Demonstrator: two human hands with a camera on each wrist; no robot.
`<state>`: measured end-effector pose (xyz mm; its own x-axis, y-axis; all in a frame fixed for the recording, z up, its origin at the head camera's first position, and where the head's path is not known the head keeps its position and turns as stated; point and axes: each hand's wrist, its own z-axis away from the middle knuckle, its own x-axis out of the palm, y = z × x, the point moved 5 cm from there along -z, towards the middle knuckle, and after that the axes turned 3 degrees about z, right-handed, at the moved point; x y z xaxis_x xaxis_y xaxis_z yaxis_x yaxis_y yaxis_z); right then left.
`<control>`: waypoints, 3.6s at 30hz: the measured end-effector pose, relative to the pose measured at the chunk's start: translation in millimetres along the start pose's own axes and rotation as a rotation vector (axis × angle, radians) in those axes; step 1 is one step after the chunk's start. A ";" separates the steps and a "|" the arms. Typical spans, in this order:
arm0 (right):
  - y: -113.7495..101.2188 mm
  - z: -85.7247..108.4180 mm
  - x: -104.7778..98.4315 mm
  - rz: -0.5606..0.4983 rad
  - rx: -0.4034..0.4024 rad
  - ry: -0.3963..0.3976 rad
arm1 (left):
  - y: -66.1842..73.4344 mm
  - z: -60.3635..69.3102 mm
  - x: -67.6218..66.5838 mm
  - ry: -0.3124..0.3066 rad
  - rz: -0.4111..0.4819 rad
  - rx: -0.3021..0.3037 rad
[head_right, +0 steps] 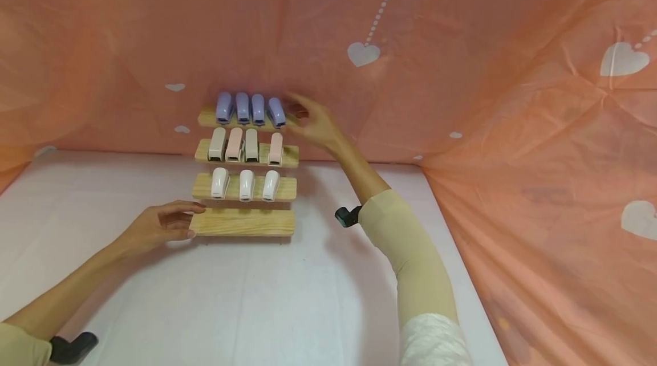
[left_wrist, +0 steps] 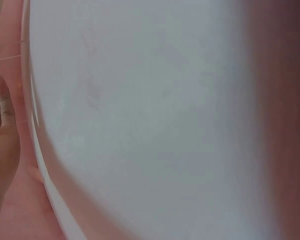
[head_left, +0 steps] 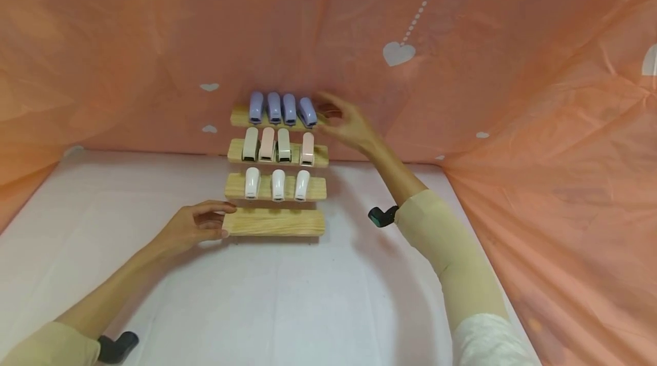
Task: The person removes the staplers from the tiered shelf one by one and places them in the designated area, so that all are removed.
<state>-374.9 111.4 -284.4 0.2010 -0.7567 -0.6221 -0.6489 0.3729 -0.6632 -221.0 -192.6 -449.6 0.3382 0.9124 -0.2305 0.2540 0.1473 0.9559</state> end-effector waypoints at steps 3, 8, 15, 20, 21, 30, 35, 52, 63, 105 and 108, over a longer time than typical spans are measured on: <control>-0.4 -2.8 1.7 0.027 0.010 -0.027 | 0.8 0.6 1.4 -0.005 0.011 0.003; -0.8 -5.8 4.7 0.030 0.044 -0.056 | 2.4 0.2 3.3 -0.019 0.035 0.000; 3.3 -6.2 10.3 0.046 0.061 -0.057 | -2.4 0.6 4.5 -0.031 0.039 -0.068; 4.8 -5.4 8.5 0.034 0.055 -0.015 | -4.2 -0.1 4.1 -0.031 0.045 -0.090; 4.8 -5.0 7.6 0.032 0.055 -0.009 | -4.0 -0.2 3.9 -0.031 0.045 -0.090; 3.1 1.4 -3.6 -0.032 0.077 0.046 | -1.7 -1.9 1.6 -0.044 0.067 -0.081; 6.9 8.5 -10.9 -0.025 0.108 0.081 | 0.4 -1.6 1.8 -0.055 0.097 -0.068; 10.7 56.6 -23.7 -0.068 0.205 0.114 | -7.7 0.5 -1.7 -0.038 0.077 -0.116; 74.3 80.4 -8.4 -0.040 0.265 0.131 | -8.5 0.0 -2.3 -0.049 0.081 -0.125; 129.4 111.5 62.1 0.099 0.394 0.048 | -4.7 -2.2 0.9 -0.089 0.093 -0.159; 129.6 112.4 64.6 0.117 0.397 0.042 | -4.6 -1.1 1.2 -0.087 0.095 -0.157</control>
<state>-363.5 171.3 -457.3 0.1079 -0.7152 -0.6906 -0.3305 0.6293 -0.7034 -222.8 -191.7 -454.1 0.4322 0.8898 -0.1464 0.0748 0.1264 0.9892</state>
